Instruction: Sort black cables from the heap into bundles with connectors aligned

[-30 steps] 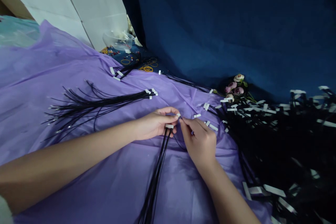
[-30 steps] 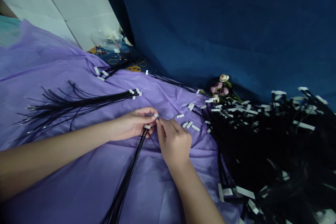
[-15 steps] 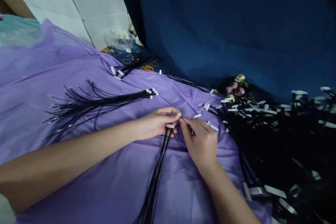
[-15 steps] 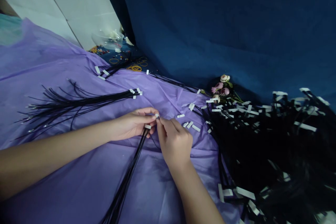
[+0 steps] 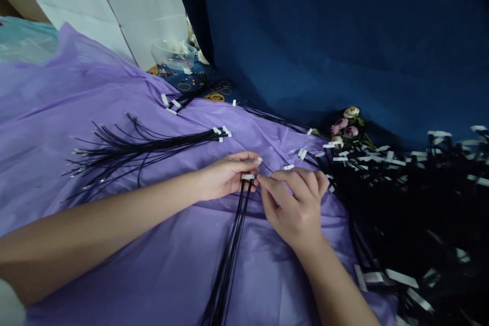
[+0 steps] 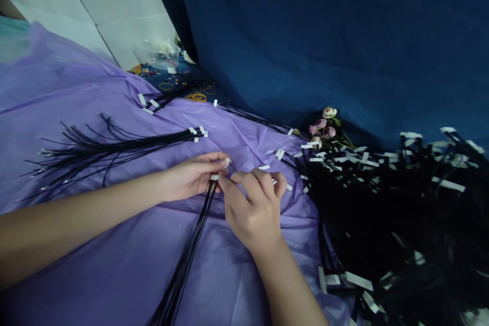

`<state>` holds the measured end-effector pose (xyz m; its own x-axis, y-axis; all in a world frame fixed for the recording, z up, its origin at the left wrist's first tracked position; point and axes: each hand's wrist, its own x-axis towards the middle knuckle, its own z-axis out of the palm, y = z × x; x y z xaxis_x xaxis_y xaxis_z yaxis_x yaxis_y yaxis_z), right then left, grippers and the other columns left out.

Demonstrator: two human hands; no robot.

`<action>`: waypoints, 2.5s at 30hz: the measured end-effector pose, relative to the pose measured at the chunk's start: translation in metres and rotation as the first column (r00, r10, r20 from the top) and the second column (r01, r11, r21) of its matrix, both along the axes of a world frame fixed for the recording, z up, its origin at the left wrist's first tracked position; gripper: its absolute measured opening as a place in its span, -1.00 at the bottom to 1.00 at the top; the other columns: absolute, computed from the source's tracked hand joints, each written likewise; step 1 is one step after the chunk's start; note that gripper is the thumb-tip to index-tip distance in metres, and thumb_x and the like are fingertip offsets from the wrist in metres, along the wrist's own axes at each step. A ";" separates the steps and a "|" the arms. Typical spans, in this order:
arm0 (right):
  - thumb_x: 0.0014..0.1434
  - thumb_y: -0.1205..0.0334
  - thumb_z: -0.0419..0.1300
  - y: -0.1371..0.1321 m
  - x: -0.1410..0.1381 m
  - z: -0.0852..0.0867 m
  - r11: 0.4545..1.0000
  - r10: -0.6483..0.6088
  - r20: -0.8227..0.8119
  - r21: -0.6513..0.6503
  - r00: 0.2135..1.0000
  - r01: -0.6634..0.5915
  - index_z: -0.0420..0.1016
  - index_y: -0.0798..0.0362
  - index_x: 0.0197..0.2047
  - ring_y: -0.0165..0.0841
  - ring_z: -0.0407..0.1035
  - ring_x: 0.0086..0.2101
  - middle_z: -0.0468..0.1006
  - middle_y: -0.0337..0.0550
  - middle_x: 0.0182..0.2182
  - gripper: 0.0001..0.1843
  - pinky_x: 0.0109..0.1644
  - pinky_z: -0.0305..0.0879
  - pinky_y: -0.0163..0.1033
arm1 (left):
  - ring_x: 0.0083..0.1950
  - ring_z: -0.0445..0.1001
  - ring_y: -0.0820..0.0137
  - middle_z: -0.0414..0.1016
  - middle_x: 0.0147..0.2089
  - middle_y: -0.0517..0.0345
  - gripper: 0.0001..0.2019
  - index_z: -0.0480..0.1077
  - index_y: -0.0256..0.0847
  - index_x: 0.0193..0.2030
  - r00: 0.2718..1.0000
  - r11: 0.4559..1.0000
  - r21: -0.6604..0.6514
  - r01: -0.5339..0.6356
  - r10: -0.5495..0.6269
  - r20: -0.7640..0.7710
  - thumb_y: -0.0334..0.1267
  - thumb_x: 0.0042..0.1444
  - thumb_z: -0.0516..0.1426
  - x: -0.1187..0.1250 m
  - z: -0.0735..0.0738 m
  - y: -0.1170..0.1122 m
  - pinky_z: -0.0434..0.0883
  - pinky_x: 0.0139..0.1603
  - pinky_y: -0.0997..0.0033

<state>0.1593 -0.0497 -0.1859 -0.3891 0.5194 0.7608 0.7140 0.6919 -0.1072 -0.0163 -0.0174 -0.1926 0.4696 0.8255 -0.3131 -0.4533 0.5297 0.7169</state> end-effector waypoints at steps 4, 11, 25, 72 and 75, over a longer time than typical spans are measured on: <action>0.05 0.42 0.28 -0.001 0.000 0.001 0.988 0.151 0.034 -0.043 0.988 -0.150 0.55 -0.09 -0.33 -0.29 0.34 -0.25 0.60 -0.32 -0.34 -0.82 -0.07 -0.04 -0.02 | -0.44 0.41 0.55 0.36 -0.41 0.25 -0.87 0.38 -0.24 -0.23 1.000 1.000 0.005 0.005 -0.005 0.021 -0.33 0.09 0.24 0.000 -0.001 0.000 0.39 -0.40 0.51; 0.09 0.44 0.21 -0.001 -0.002 -0.001 0.955 0.283 0.093 -0.122 0.954 -0.271 0.51 0.01 -0.41 -0.42 0.31 -0.38 0.55 -0.32 -0.43 -0.85 -0.08 -0.04 -0.06 | -0.43 0.44 0.55 0.35 -0.42 0.27 -0.86 0.37 -0.23 -0.21 1.000 1.000 0.011 0.014 -0.014 0.009 -0.33 0.10 0.23 -0.001 -0.001 0.000 0.35 -0.43 0.57; 0.12 0.44 0.18 -0.001 -0.002 -0.002 0.954 0.285 0.111 -0.133 0.952 -0.270 0.48 0.03 -0.47 -0.44 0.31 -0.41 0.52 -0.32 -0.48 -0.82 0.00 -0.02 -0.06 | -0.41 0.44 0.52 0.36 -0.41 0.26 -0.85 0.35 -0.22 -0.20 1.000 1.000 -0.002 0.020 -0.020 -0.010 -0.31 0.11 0.22 0.000 0.001 0.000 0.36 -0.39 0.53; 0.14 0.32 0.20 0.008 0.004 0.002 0.603 0.050 -0.611 -0.612 0.790 -0.511 0.42 0.06 -0.37 -0.43 0.29 -0.44 0.42 -0.28 -0.48 -0.96 -0.31 0.22 -0.31 | -0.42 0.40 0.50 0.34 -0.41 0.22 -0.85 0.35 -0.24 -0.23 0.999 1.000 -0.007 -0.016 0.015 -0.030 -0.34 0.07 0.23 0.002 0.002 -0.002 0.39 -0.39 0.45; 0.13 0.27 0.21 0.008 0.004 0.000 0.547 -0.066 -0.685 -0.633 0.726 -0.548 0.44 0.06 -0.36 -0.44 0.28 -0.46 0.42 -0.28 -0.50 -0.95 -0.35 0.21 -0.32 | -0.41 0.41 0.50 0.34 -0.40 0.22 -0.83 0.35 -0.23 -0.23 0.999 1.000 -0.011 -0.013 0.012 -0.034 -0.32 0.06 0.24 0.002 0.003 -0.002 0.38 -0.38 0.45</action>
